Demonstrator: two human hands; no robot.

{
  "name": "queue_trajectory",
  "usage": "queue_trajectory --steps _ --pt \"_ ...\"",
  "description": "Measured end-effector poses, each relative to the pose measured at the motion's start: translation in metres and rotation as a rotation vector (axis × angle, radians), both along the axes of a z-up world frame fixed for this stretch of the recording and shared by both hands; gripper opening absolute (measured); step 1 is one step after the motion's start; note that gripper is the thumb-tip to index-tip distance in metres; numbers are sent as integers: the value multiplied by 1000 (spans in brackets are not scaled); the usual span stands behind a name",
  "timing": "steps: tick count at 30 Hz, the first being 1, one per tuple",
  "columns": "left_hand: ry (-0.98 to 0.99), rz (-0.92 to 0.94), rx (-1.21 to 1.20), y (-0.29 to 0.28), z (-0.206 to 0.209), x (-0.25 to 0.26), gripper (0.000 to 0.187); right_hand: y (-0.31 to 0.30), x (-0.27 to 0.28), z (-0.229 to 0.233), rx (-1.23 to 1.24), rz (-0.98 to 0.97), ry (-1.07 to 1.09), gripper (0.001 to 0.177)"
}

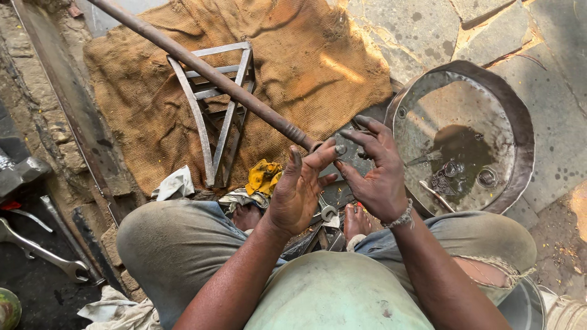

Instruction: The person cleans and handles a metal shaft and several small mechanical components, using a cloth to wipe grease and oil from the parts.

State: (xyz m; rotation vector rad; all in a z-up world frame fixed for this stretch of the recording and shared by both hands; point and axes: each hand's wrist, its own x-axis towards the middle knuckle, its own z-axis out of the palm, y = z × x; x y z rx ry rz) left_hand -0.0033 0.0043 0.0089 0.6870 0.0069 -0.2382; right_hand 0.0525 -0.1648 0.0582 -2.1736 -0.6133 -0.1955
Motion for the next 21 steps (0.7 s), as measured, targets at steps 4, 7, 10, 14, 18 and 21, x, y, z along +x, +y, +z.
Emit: queue_trajectory --steps 4,7,10,14,18,21 --pt "25 -1 4 1 0 0 93 -4 6 -3 33 27 129 44" --pt "68 -10 22 0 -3 0 94 -6 3 -6 59 24 148 41" --pt "85 -29 1 0 -4 0 97 -8 0 -14 100 37 168 41" --pt "101 -48 -116 -2 -2 1 101 -10 -3 -32 284 108 229 40" --pt "61 -59 -79 -2 3 1 105 -10 -11 -56 731 132 560 38" --pt "118 -45 -5 -3 3 1 105 -10 -15 -64 1016 96 781 38"
